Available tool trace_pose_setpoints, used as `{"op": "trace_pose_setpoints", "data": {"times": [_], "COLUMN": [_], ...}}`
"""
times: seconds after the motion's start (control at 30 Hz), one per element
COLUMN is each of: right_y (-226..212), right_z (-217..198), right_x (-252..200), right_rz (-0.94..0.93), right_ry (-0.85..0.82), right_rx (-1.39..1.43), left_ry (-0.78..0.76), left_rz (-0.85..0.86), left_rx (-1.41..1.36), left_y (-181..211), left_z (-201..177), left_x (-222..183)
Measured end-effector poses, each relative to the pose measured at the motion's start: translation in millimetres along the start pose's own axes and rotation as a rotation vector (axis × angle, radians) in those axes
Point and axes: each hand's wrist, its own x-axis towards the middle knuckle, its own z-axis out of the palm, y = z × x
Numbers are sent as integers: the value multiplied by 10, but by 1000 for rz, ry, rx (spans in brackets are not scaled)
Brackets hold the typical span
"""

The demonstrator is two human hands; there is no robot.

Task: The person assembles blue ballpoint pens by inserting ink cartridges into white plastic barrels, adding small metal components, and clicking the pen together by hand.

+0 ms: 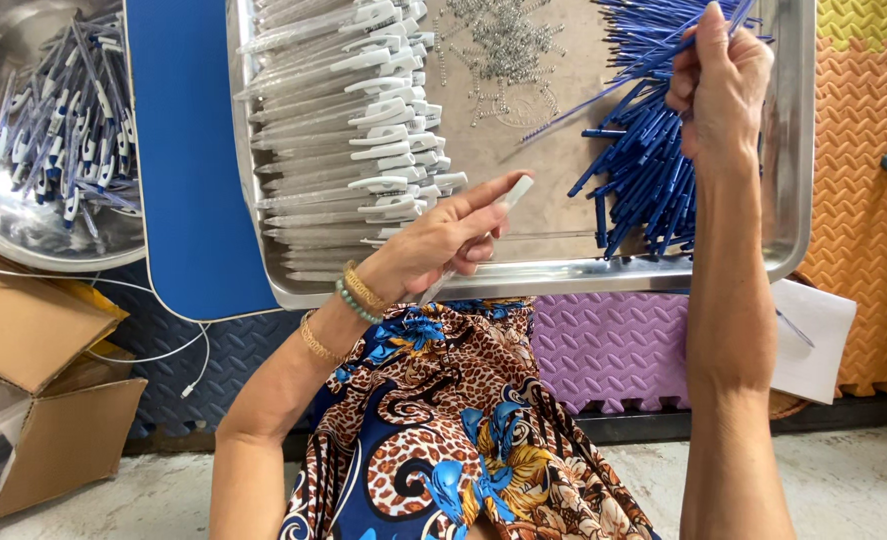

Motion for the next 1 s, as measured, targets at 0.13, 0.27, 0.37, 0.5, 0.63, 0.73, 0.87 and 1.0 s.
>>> {"op": "trace_pose_setpoints", "data": {"times": [0.13,0.27,0.37,0.5,0.63,0.73,0.87,1.0], "right_y": [-12,-143,-198,-131,-12,-81,-47,-47], "right_z": [-9,71,69,-283,-786,-960,-1086,-965], "right_x": [-48,-194,-232,-149,-115,-415,-578,-533], "right_rz": [57,37,30,-13,-38,-10,56,-222], "right_ry": [13,-35,-54,25,185,136,40,6], "right_rx": [41,55,75,19,-39,-382,-424,-742], "left_ry": [30,322,328,399,433,516,474,366], "left_rz": [119,334,583,370,504,564,379,462], "left_rx": [253,1072,1197,1152,1327,1455,1410,1292], "left_y": [201,229,133,422,602,708,772,777], "left_z": [91,46,-104,35,-185,-167,48,226], "left_x": [98,629,1004,1004,1478,2129,2612,2511]}}
